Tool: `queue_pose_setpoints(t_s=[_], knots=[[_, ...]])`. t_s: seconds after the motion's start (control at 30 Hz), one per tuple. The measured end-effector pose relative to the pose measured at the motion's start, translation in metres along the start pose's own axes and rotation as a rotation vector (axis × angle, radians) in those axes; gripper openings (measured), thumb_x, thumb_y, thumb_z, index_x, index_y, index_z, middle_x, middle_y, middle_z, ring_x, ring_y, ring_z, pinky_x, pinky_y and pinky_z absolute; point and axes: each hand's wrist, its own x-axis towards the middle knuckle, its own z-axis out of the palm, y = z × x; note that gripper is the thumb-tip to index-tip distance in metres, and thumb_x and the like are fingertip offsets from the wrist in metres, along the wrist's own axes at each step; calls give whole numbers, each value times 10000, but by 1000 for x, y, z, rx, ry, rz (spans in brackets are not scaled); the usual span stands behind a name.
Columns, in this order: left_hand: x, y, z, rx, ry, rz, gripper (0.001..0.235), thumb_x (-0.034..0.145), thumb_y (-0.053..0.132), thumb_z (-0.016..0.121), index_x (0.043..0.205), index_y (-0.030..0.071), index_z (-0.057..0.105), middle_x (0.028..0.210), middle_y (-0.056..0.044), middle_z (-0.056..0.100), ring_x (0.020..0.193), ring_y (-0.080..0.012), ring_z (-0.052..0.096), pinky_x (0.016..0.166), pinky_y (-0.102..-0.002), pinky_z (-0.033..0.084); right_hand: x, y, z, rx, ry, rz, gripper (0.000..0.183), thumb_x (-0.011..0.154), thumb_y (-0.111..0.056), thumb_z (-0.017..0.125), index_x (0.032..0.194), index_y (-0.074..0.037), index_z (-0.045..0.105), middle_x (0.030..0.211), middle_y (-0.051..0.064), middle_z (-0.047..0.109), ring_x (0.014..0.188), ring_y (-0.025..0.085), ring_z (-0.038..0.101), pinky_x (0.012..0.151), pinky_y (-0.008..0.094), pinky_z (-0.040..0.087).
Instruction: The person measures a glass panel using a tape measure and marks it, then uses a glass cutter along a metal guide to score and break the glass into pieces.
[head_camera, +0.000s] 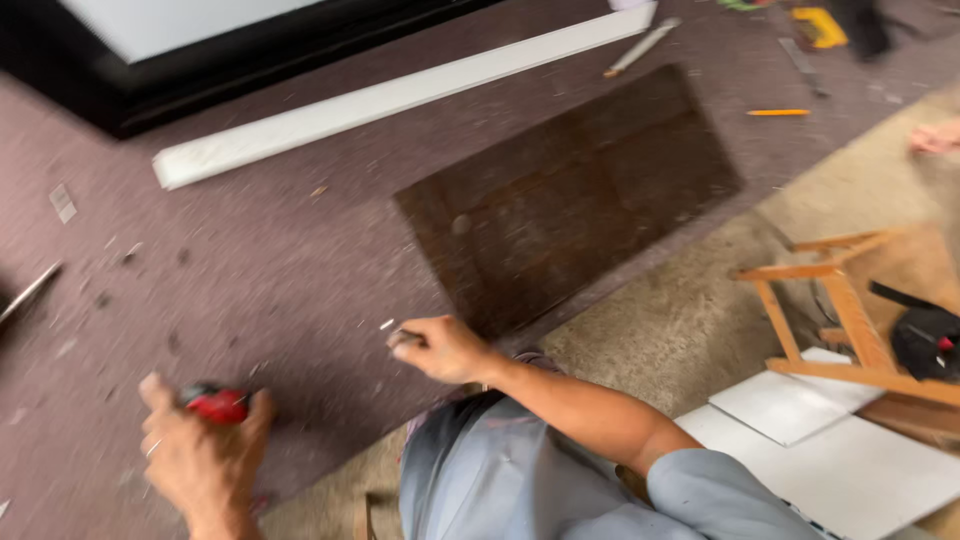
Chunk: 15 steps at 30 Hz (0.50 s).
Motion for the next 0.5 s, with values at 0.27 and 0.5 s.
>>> queue_pose_setpoints(t_s=[0.27, 0.5], knots=[[59, 4, 73, 106, 544, 186, 901, 777, 420, 882, 1428, -17, 438, 1217, -253, 635, 1135, -425, 634, 957, -522, 523, 52, -109, 29, -378, 129, -392, 391, 832, -95, 635, 1206, 9, 598, 1162, 220, 638, 1063, 363, 666, 882, 455, 530], [-37, 200, 76, -459, 366, 591, 464, 855, 249, 814, 1195, -16, 641, 1143, -212, 671, 1087, -396, 653, 949, -460, 521, -79, 31, -125, 944, -254, -30, 256, 1035, -192, 748, 1210, -12, 700, 1045, 100, 695, 886, 148, 630, 763, 310, 516]])
